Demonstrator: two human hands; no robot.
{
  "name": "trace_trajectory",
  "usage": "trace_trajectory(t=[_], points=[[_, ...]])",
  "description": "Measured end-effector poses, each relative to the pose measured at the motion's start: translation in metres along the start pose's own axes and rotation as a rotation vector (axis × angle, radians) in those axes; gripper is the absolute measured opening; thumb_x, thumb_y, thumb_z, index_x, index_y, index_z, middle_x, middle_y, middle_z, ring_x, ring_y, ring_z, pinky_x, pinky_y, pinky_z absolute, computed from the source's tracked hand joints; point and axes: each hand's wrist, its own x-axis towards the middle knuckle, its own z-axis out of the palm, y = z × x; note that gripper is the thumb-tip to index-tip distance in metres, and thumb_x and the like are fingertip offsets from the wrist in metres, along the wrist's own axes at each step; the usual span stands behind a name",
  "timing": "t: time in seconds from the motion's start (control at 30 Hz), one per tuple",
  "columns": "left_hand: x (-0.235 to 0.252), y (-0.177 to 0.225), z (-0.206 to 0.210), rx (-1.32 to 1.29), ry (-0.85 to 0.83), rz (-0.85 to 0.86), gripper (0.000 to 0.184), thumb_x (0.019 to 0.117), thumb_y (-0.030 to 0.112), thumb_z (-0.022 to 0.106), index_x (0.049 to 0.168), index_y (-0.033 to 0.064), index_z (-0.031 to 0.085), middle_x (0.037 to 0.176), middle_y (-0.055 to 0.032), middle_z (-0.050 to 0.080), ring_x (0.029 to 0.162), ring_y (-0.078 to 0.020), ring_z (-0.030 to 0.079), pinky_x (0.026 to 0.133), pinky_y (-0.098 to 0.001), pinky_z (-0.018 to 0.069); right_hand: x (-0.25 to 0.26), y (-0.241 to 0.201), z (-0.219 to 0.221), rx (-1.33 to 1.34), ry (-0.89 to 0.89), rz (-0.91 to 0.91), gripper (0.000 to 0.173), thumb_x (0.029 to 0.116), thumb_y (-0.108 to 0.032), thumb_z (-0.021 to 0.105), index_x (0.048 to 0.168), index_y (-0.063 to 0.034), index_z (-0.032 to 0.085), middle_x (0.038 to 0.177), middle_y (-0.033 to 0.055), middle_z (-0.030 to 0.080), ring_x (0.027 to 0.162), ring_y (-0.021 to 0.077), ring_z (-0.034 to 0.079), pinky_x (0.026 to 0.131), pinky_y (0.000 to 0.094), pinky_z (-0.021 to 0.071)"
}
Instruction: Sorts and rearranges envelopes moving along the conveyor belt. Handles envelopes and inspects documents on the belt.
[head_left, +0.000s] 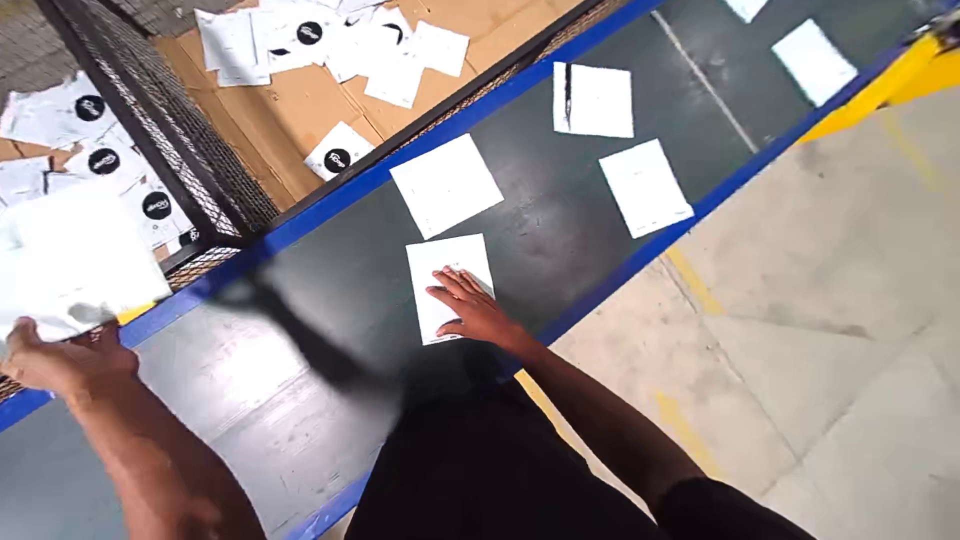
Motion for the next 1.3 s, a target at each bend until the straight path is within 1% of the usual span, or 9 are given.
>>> trace_trajectory(t=[0.13,0.23,0.4,0.63,0.9,1.0,1.1,1.2,1.3], points=[[-0.104,-0.043,0.076,0.521,-0.441,0.207,0.069,0.1,0.033,0.066,0.145,-0.0106,0.037,0.135,-0.0223,0.057,0.116,-0.0224,0.064,0.095,-0.0396,0.0583,0.043,-0.004,-0.027,0.111,0.178,0.072,0.047,0.1006,-0.05,0.06,0.135,-0.0178,0.067,0.154,0.0047,0.052,0.144,0.0189,0.047,0.119,0.0407,0.0413],[-0.243,-0.089,0.111,1.025,-0.8,0.106,0.102,0.0855,0.069,0.067,0.151,-0.0047,0.04,0.145,-0.0295,0.05,0.13,-0.0394,0.055,0.102,-0.0568,0.0517,0.121,0.023,-0.076,0.025,0.253,0.142,0.042,0.1042,-0.035,0.058,0.14,-0.0142,0.061,0.152,0.0058,0.053,0.138,0.022,0.053,0.113,0.0461,0.0468],[-0.326,-0.138,0.081,1.462,-0.586,0.181,0.126,0.069,0.082,0.07,0.156,-0.0018,0.035,0.144,-0.0339,0.047,0.13,-0.0519,0.048,0.1,-0.068,0.042,0.242,0.048,-0.093,-0.17,-0.058,0.091,0.101,0.0815,-0.053,0.081,0.159,-0.0078,0.034,0.162,0.0185,0.037,0.152,0.0357,0.032,0.122,0.055,0.0312],[-0.258,-0.121,-0.003,0.954,-0.465,-0.316,0.101,0.0649,0.04,0.097,0.141,-0.0033,0.046,0.124,-0.0255,0.064,0.116,-0.0356,0.064,0.101,-0.0552,0.0528,0.289,-0.029,-0.073,-0.361,-0.169,0.03,0.11,0.0564,-0.062,0.092,0.139,-0.0001,0.053,0.145,0.0294,0.046,0.135,0.0503,0.043,0.101,0.0698,0.0416],[-0.231,-0.103,-0.091,0.096,-0.449,-0.404,0.044,0.096,0.004,0.068,0.134,-0.007,0.048,0.114,-0.0178,0.071,0.103,-0.0269,0.072,0.093,-0.0459,0.0609,0.233,-0.045,0.007,-0.138,-0.132,-0.259,0.078,0.1007,-0.059,0.051,0.155,-0.0034,0.041,0.164,0.016,0.035,0.154,0.034,0.028,0.127,0.0566,0.0165],[-0.233,-0.093,-0.117,0.016,-0.408,-0.406,0.034,0.1048,0.008,0.054,0.136,-0.0043,0.048,0.117,-0.0155,0.069,0.104,-0.0251,0.071,0.094,-0.0455,0.0596,0.202,-0.06,0.005,-0.093,-0.095,-0.207,0.077,0.0889,-0.057,0.071,0.139,-0.0009,0.054,0.14,0.0247,0.055,0.131,0.0476,0.05,0.108,0.0677,0.0362],[-0.234,-0.085,-0.129,-0.042,-0.347,-0.402,0.034,0.1067,0.009,0.05,0.138,-0.0033,0.047,0.118,-0.0157,0.069,0.104,-0.025,0.071,0.094,-0.0453,0.06,0.2,-0.068,0.003,0.007,-0.255,-0.003,0.094,0.0783,-0.058,0.082,0.141,0.0003,0.044,0.118,0.0308,0.063,0.111,0.0516,0.06,0.094,0.0714,0.0435],[-0.234,-0.073,-0.131,-0.018,-0.3,-0.361,0.039,0.1056,0.009,0.052,0.142,-0.0027,0.045,0.121,-0.0139,0.068,0.108,-0.0231,0.069,0.096,-0.044,0.0589,0.232,-0.08,-0.029,0.37,-0.31,0.1,0.08,0.0865,-0.043,0.081,0.144,0.0013,0.046,0.129,0.0251,0.062,0.121,0.0371,0.061,0.105,0.0579,0.0482],[-0.234,-0.067,-0.116,0.026,-0.302,-0.338,0.042,0.1049,0.009,0.053,0.144,-0.0008,0.043,0.122,-0.0095,0.068,0.109,-0.0182,0.069,0.096,-0.0399,0.0589,0.269,-0.066,-0.09,0.947,-0.018,0.368,0.086,0.0966,-0.045,0.07,0.158,-0.0065,0.025,0.143,0.0195,0.056,0.118,0.0321,0.067,0.088,0.0515,0.0638]])
